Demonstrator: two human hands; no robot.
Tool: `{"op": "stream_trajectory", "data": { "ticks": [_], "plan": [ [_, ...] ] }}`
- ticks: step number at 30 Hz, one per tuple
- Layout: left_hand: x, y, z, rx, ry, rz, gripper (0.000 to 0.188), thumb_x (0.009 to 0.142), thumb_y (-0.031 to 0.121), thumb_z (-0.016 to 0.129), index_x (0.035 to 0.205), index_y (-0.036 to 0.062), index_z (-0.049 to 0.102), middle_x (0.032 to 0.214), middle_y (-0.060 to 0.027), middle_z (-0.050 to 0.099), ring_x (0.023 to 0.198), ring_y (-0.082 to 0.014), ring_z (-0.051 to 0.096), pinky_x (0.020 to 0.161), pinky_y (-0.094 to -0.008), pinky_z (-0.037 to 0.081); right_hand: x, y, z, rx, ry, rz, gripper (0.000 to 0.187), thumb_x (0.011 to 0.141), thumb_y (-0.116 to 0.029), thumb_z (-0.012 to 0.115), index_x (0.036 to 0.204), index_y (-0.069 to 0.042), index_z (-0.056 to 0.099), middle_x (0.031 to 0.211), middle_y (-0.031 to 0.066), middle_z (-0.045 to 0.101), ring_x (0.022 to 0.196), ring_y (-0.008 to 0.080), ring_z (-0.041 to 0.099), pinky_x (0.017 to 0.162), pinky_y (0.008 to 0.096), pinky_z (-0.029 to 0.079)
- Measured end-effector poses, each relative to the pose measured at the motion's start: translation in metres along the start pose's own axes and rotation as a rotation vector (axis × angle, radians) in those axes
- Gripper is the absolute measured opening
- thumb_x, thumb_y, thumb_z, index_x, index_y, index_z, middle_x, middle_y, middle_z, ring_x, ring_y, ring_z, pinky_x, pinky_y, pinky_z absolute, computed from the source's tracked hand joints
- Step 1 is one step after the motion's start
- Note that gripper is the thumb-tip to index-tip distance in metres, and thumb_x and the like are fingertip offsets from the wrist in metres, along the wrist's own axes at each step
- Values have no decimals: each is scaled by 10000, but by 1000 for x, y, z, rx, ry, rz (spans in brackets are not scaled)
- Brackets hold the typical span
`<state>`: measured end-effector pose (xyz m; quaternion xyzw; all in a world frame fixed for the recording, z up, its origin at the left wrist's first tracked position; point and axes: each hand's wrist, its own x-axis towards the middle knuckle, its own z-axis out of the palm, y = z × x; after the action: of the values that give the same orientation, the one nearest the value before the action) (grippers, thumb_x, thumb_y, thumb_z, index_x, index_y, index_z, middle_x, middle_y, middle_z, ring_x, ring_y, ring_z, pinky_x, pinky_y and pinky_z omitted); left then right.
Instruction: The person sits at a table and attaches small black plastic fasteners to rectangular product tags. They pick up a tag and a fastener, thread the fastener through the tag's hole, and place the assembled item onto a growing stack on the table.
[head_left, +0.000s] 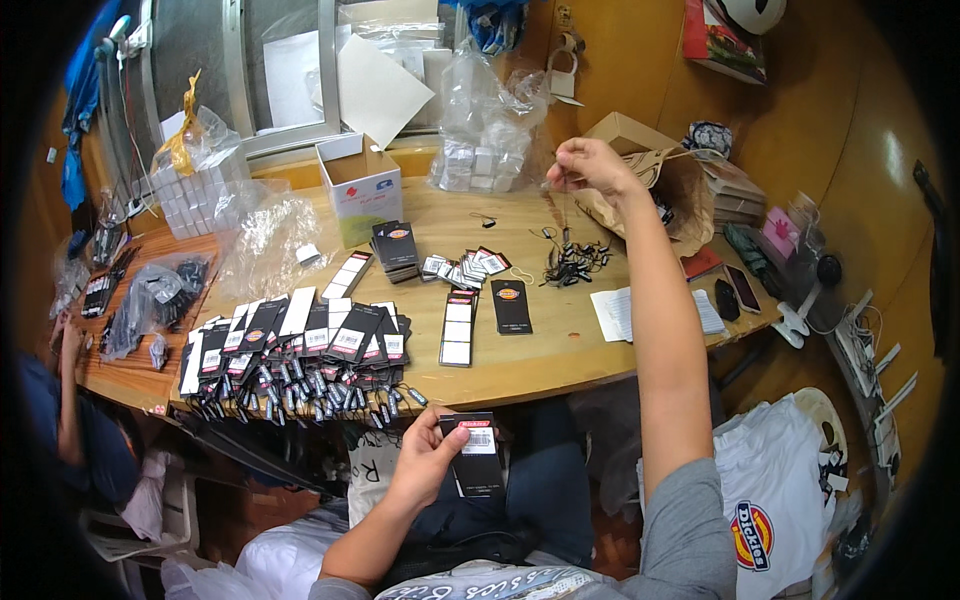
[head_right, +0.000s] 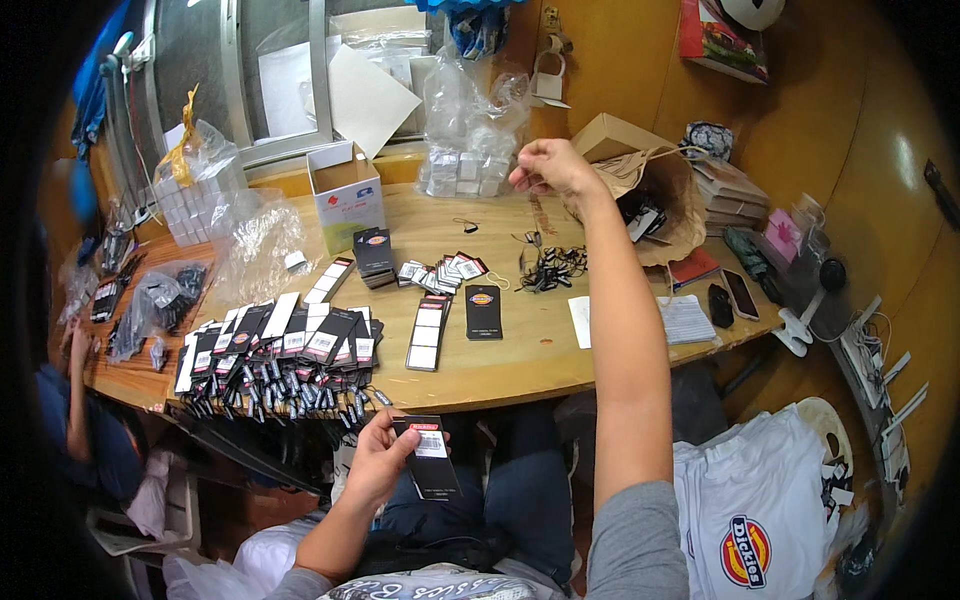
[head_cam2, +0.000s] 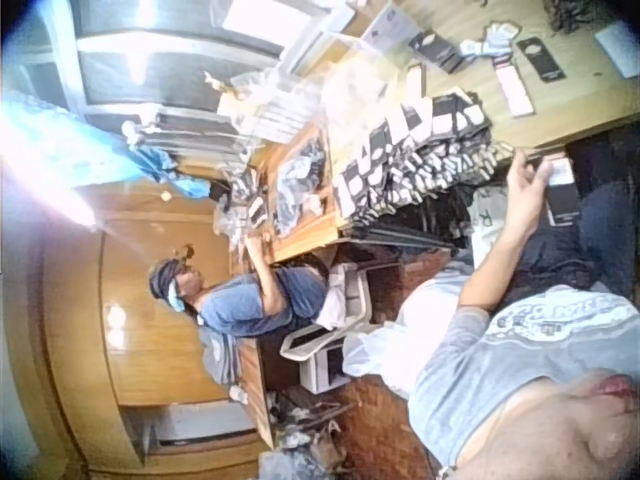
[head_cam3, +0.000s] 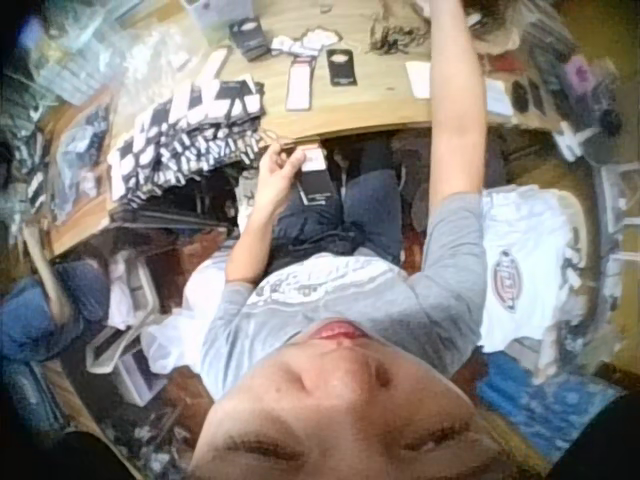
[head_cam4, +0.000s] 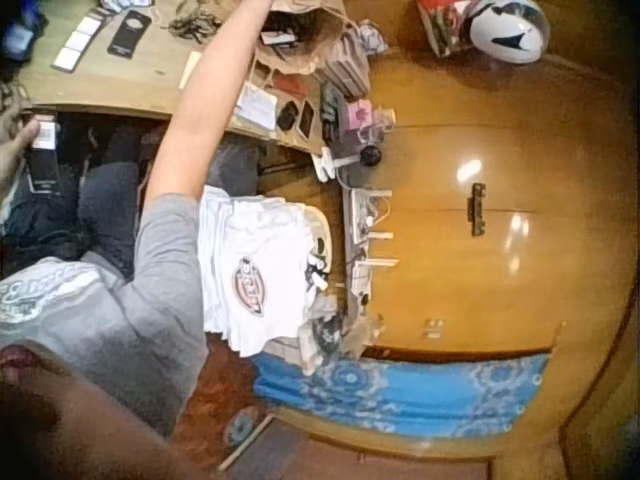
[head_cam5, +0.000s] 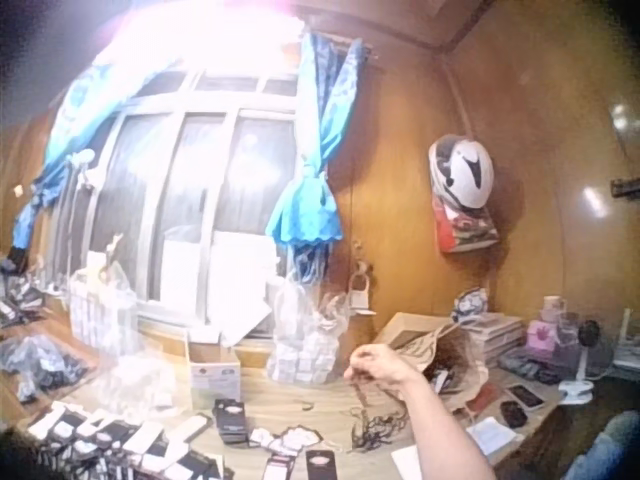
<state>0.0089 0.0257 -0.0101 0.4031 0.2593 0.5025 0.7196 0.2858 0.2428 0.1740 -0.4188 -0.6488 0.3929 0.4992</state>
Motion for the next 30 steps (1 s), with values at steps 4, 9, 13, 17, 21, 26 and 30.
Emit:
{"op": "stream_trajectory", "data": {
  "ticks": [4, 9, 13, 17, 21, 26, 30],
  "plan": [
    [-3, -3, 4, 19, 6, -11, 144, 788, 40, 517, 906, -5, 447, 816, -73, 573, 720, -90, 543, 675, -216, 435, -8, 11, 2, -166, 36, 131, 82, 827, -138, 464, 827, -57, 473, 725, 62, 584, 668, 141, 575, 585, 242, 446],
    [-3, -2, 7, 35, 2, -6, 137, 786, 39, 518, 901, -3, 457, 808, -61, 573, 711, -82, 538, 664, -206, 430, -13, 21, -9, 91, 45, 58, 97, 836, -149, 445, 849, -58, 476, 728, 53, 588, 664, 132, 572, 588, 259, 446],
    [-4, 0, 3, 88, 42, 25, 163, 779, 43, 527, 927, -17, 496, 799, -46, 574, 703, -69, 530, 649, -198, 426, -15, -4, 6, 67, 22, 37, 107, 835, -168, 453, 842, -67, 486, 732, 45, 587, 652, 128, 568, 601, 254, 441],
    [22, 39, 18, 346, -7, 153, 229, 776, 55, 530, 985, -39, 517, 855, -48, 576, 749, -72, 528, 671, -211, 431, -41, -31, 17, -24, -66, -2, 148, 808, -210, 511, 858, -70, 515, 790, 15, 577, 750, 100, 540, 665, 229, 406],
    [79, 88, 40, 429, -299, 241, 505, 751, 180, 580, 1191, 26, 387, 949, -56, 544, 836, -85, 503, 772, -210, 401, -63, -40, 47, -64, -310, -51, 195, 780, -238, 554, 866, -64, 546, 901, 5, 556, 855, 78, 487, 746, 250, 374],
    [100, 101, 44, 223, -485, 41, 295, 777, 113, 550, 1030, -23, 485, 870, -62, 580, 751, -95, 541, 710, -210, 428, -92, -32, 92, 235, -376, -114, 275, 812, -268, 498, 965, -39, 505, 940, 37, 541, 863, 96, 495, 750, 252, 393],
    [82, 96, 32, -169, -505, 108, 275, 796, 121, 519, 1007, -47, 470, 906, -111, 565, 790, -166, 571, 727, -262, 466, -126, 15, 135, 809, -531, 117, 527, 807, -487, 330, 1115, -63, 392, 941, 68, 543, 811, 169, 548, 693, 274, 454]
  ]
}}
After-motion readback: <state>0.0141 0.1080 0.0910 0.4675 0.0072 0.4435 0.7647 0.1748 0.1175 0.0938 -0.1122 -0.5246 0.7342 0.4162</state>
